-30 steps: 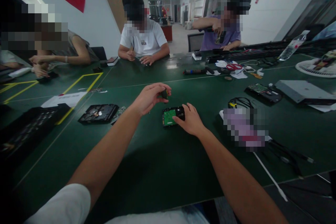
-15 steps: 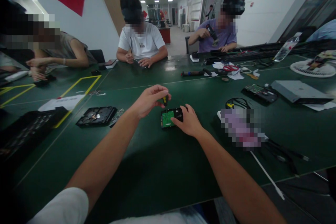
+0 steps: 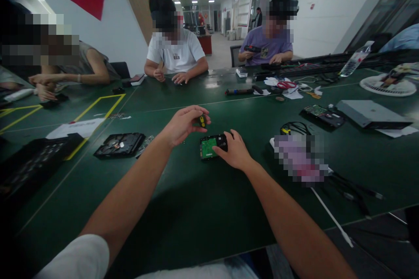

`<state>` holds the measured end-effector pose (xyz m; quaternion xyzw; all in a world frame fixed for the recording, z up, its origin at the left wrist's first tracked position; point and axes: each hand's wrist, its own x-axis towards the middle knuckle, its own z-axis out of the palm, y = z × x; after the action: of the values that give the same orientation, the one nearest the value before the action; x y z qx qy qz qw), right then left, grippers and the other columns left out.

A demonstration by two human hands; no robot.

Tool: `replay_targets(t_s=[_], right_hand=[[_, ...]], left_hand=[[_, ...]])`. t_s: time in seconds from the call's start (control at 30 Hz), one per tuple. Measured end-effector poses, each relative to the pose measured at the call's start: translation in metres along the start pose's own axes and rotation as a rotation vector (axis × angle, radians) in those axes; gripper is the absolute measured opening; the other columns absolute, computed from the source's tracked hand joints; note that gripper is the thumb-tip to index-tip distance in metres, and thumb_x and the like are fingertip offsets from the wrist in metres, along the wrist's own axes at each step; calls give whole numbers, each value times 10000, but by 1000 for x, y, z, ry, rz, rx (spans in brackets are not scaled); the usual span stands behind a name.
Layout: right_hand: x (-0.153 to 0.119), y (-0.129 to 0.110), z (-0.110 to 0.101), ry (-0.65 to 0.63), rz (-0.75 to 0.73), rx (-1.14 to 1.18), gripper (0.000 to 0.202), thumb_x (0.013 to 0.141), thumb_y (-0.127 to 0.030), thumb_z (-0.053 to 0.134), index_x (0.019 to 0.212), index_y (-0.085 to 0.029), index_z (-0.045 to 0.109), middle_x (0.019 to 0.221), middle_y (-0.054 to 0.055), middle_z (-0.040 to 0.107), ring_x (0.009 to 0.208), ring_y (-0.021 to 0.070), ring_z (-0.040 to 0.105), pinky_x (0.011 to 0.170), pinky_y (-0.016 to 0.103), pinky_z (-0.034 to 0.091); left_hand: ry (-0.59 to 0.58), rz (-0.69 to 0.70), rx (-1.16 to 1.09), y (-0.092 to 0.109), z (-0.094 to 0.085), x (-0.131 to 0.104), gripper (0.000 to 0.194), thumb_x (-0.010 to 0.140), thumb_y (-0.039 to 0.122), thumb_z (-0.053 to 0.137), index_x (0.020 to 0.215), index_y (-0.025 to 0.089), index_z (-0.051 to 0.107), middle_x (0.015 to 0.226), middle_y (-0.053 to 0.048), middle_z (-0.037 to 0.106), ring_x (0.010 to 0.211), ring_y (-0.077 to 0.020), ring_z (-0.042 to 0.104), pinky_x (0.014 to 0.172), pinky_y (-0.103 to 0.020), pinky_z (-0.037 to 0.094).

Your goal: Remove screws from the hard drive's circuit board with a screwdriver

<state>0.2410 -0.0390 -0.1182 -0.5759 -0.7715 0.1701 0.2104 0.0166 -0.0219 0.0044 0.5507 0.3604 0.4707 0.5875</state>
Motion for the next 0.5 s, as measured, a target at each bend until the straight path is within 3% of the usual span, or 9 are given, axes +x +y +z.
replay_targets(t_s=[0.17,0.5], right_hand=[[0,-1,-2,-7,-13,1,958,895,-817,532,1589,-168,409,1662,212,310,1565,388,274,1257,550,289],[-1,1,0,5,-5,17,943,894,-814,535,1600,-204,397,1676,183,295,1569,394,263,1255,578,289]], left_hand=[[13,1,-16,-2,-1,2,169,919,307,597,955,159,671,993,-105,723,933,-209,700,700,-309,606],[37,92,261,-5,-4,3,259,924,424,664,943,188,768,981,-65,710,827,-151,618,617,-228,459]])
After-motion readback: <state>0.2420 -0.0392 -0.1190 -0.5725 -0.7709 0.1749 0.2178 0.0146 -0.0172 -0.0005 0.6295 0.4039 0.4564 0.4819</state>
